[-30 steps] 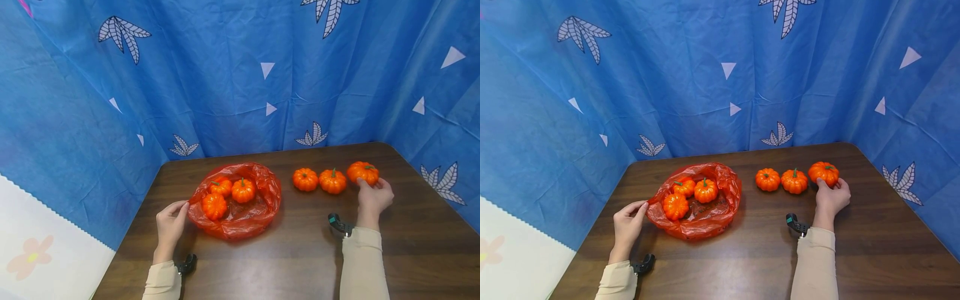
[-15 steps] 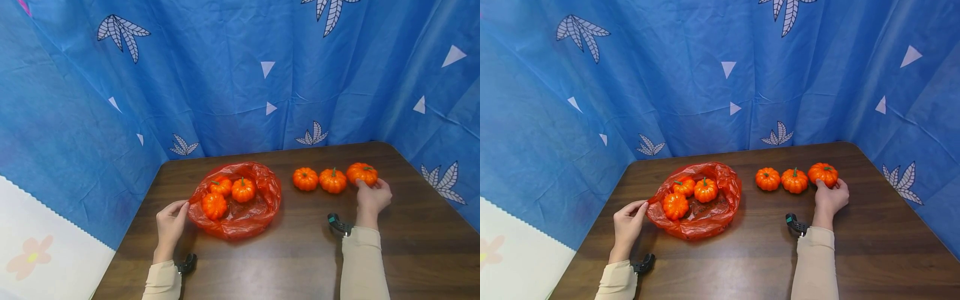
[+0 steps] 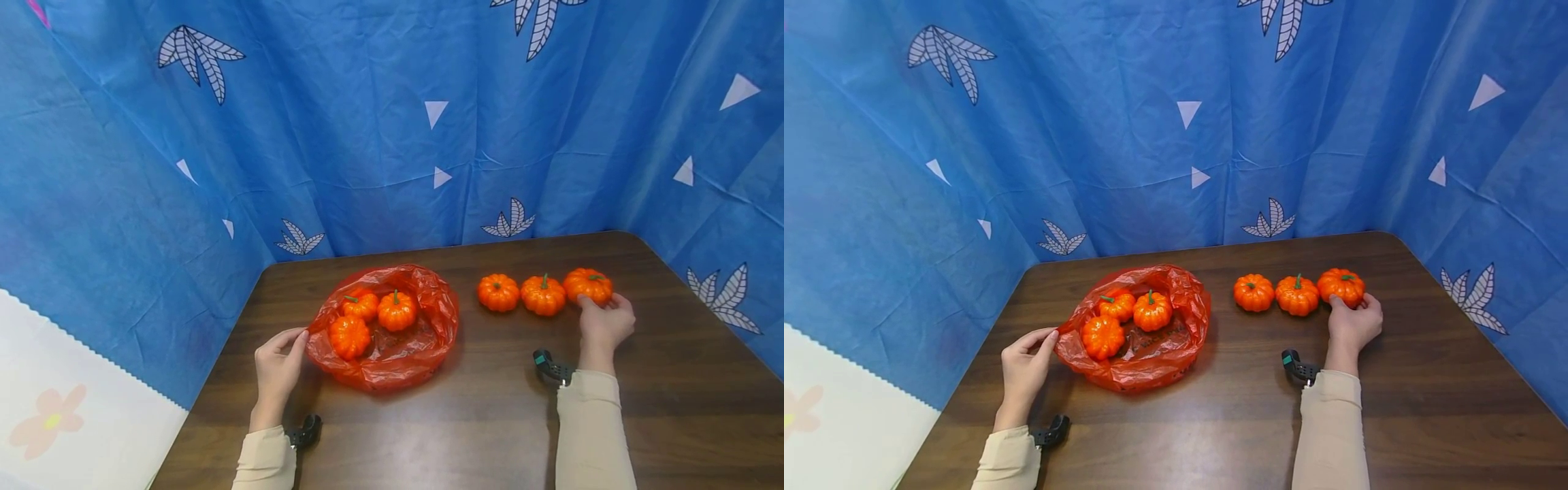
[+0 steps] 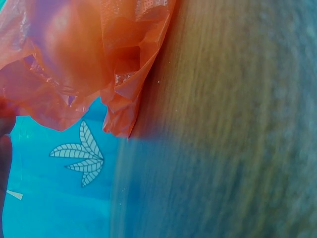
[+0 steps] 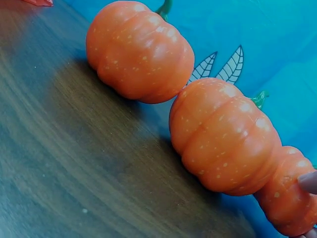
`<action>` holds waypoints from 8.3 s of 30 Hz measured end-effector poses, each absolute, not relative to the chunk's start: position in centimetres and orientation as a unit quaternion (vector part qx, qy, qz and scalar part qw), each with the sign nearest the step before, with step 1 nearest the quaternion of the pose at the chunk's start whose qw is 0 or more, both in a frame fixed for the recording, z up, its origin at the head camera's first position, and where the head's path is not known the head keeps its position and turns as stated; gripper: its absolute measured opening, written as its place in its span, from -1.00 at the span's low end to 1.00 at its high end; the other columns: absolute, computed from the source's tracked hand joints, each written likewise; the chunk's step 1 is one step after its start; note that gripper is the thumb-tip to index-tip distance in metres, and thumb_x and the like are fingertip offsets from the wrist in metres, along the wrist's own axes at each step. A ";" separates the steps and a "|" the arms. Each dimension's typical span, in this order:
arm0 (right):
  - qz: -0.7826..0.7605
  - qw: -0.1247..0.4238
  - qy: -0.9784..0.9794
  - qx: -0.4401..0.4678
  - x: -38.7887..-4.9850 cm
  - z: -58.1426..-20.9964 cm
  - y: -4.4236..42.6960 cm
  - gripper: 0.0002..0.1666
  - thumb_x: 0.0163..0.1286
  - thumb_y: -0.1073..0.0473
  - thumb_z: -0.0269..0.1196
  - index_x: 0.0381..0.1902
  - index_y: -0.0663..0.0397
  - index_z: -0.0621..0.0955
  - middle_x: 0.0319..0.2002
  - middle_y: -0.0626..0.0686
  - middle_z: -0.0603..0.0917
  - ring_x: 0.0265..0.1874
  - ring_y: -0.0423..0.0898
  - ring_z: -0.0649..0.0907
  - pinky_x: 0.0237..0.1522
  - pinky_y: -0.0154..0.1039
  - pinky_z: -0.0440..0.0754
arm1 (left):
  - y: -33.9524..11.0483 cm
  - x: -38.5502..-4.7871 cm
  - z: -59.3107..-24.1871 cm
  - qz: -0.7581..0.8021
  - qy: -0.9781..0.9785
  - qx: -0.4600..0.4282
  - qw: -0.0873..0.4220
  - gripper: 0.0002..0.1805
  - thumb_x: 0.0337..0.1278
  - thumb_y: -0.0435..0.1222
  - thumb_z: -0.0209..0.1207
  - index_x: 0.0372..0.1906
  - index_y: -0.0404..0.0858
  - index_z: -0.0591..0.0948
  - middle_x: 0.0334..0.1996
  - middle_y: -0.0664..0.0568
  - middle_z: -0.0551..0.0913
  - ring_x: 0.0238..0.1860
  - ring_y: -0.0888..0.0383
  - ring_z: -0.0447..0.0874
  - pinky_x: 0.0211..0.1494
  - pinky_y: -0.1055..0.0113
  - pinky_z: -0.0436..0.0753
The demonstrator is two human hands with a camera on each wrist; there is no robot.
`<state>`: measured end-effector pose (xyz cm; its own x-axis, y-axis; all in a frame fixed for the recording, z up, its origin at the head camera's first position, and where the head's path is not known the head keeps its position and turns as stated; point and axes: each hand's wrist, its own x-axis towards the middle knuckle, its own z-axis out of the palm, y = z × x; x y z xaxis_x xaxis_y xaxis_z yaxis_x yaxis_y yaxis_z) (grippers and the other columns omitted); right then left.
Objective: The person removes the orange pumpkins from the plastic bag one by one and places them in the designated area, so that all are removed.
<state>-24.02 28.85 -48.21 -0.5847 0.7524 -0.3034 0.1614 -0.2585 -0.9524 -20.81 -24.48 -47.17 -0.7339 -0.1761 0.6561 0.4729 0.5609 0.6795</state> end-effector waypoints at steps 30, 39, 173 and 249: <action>0.630 0.175 -0.642 -0.400 -24.0 -48.2 28.7 -0.13 0.42 0.08 0.25 0.57 0.00 0.14 0.55 0.14 0.19 0.49 0.06 0.27 0.49 -0.16 0.33 | -24.2 -20.7 -46.9 -0.460 -0.812 -0.077 0.351 -0.91 0.06 -0.55 0.35 -0.30 -0.42 0.78 -0.33 -0.27 0.79 -0.35 0.55 0.62 -0.19 0.76 0.57; 0.591 0.140 -0.693 -0.389 -23.3 -47.5 29.5 -0.12 0.46 0.05 0.17 0.59 0.10 0.07 0.57 0.19 0.13 0.50 0.17 0.24 0.51 0.00 0.30 | -24.5 -20.7 -47.1 -0.461 -0.811 -0.089 0.349 -0.92 0.10 -0.50 0.36 -0.28 -0.39 0.78 -0.32 -0.23 0.80 -0.32 0.57 0.63 -0.15 0.72 0.59; 0.466 -0.059 -0.867 0.167 -27.3 -39.8 8.7 -0.46 0.29 0.19 0.35 0.20 0.31 0.58 0.13 0.30 0.67 0.08 0.14 0.66 0.19 0.06 0.64 | -24.3 -20.4 -46.8 -0.462 -0.811 -0.095 0.346 -0.92 0.11 -0.46 0.37 -0.29 -0.28 0.80 -0.32 -0.10 0.82 -0.34 0.32 0.71 -0.12 0.69 0.61; 0.449 -0.169 -0.858 0.184 -32.0 -46.3 8.1 -0.34 0.18 0.30 0.43 0.23 0.24 0.47 0.13 0.25 0.61 0.04 0.11 0.62 0.21 0.04 0.63 | -24.2 -20.4 -46.8 -0.450 -0.813 -0.093 0.357 -0.92 0.06 -0.53 0.36 -0.31 -0.37 0.78 -0.34 -0.22 0.80 -0.37 0.15 0.75 -0.13 0.72 0.59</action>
